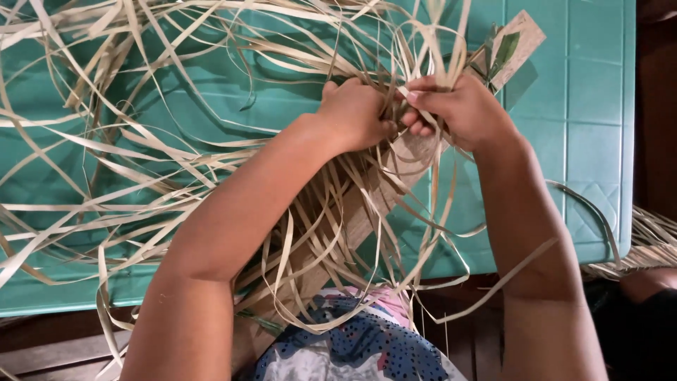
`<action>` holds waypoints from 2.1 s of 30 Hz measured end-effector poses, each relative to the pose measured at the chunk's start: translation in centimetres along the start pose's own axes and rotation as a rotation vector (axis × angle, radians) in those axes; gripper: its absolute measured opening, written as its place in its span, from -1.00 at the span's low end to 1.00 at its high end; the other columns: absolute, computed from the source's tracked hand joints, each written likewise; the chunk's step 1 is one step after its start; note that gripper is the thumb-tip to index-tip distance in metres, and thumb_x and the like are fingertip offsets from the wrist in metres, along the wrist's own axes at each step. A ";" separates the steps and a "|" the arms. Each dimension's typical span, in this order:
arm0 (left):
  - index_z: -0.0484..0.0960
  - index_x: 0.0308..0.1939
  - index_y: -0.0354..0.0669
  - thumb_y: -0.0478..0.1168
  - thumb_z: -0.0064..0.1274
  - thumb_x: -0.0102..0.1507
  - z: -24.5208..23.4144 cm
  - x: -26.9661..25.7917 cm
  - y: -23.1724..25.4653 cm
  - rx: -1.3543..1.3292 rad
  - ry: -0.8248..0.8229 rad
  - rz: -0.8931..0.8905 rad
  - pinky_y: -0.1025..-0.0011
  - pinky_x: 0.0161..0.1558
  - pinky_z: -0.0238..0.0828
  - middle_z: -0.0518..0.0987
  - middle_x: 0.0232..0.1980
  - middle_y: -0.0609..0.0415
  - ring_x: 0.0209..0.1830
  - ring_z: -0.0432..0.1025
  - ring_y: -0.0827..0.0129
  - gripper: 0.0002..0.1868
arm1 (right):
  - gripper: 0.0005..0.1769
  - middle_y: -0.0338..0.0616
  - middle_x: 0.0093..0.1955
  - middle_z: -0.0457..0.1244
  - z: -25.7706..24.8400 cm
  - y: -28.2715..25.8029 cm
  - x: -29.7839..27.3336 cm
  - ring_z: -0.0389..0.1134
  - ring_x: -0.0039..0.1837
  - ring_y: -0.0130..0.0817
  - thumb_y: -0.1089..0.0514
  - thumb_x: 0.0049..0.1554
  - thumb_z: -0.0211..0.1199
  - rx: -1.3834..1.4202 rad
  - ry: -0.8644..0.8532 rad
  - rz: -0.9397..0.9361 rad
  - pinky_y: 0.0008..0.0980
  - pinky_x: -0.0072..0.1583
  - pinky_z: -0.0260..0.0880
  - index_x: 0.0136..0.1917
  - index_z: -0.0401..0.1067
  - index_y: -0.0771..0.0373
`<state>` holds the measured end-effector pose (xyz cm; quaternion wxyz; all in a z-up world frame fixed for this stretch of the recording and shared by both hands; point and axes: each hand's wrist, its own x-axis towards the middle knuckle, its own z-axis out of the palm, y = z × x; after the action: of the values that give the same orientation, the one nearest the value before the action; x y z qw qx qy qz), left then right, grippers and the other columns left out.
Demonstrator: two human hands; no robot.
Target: A person is weaving a mat using long, thin strips of plant material around a wooden guide on a green table.
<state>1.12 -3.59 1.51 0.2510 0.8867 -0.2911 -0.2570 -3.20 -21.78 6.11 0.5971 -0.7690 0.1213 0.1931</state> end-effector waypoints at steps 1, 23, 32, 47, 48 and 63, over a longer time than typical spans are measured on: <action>0.57 -0.50 0.07 -0.01 -0.05 0.34 -0.2 0.1 0.3 0.033 -0.068 -0.043 -0.08 0.31 0.02 0.56 -0.27 0.13 0.25 0.29 0.11 -0.67 | -0.62 0.07 -0.20 0.36 0.2 -0.7 -0.1 0.41 -0.23 -0.29 0.30 0.26 0.17 -0.002 -0.065 0.017 -0.50 -0.18 0.46 0.32 0.36 0.50; 0.35 -0.59 0.01 -0.27 -0.17 0.14 -0.4 -0.6 0.5 -0.091 -0.025 -0.086 -0.03 0.32 0.03 0.54 -0.25 0.05 0.07 0.33 0.13 -0.81 | -0.94 -0.23 -0.28 0.21 0.9 -0.9 -4.2 0.09 -0.39 -0.55 0.27 0.33 0.26 -0.638 0.151 -0.429 -0.61 -0.45 0.06 -0.02 0.47 0.30; 0.74 -0.27 -0.06 0.21 -0.08 0.23 0.5 0.6 -0.3 -0.073 0.056 -0.049 0.03 0.20 0.13 0.66 -0.19 0.03 0.20 0.40 0.07 -0.52 | -0.90 -0.31 -0.22 0.35 3.2 1.1 -5.4 0.32 -0.11 -0.48 0.09 0.15 0.31 -0.342 0.281 -0.182 -0.42 0.02 0.32 -0.05 0.54 0.07; 0.61 -0.43 0.08 0.04 0.00 0.38 0.9 0.7 0.4 0.043 0.044 -0.051 -0.28 0.29 0.11 0.53 -0.44 0.26 0.05 0.42 0.23 -0.67 | -0.69 -0.19 -0.10 0.43 -4.6 -2.8 -14.4 0.57 -0.12 -0.52 0.35 0.22 0.09 -0.168 -0.534 -0.554 -0.69 -0.11 0.74 0.25 0.31 0.39; 0.60 -0.31 0.06 0.04 -0.06 0.40 0.5 0.3 0.6 0.048 0.006 -0.057 -0.16 0.29 0.08 0.53 -0.26 0.18 0.12 0.36 0.23 -0.72 | -0.39 -0.04 -0.01 0.41 -5.4 -3.4 -14.7 0.57 -0.05 -0.38 0.04 0.31 0.19 -0.042 -0.766 -0.349 -0.54 -0.10 0.73 0.41 0.06 0.46; 0.51 -0.44 0.04 0.18 0.04 0.43 0.9 0.5 0.3 0.078 0.015 -0.052 -0.11 0.30 0.07 0.57 -0.26 0.16 0.14 0.36 0.16 -0.54 | -0.80 0.19 0.08 0.34 -1.9 -4.5 -12.0 0.36 0.10 0.03 0.26 0.35 0.10 -1.081 0.304 -0.697 -0.08 0.06 0.28 0.11 0.41 0.48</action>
<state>0.84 -4.40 0.91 0.2119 0.9049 -0.2759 -0.2453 -11.80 -23.02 15.72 0.1309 -0.9734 -0.1658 -0.0887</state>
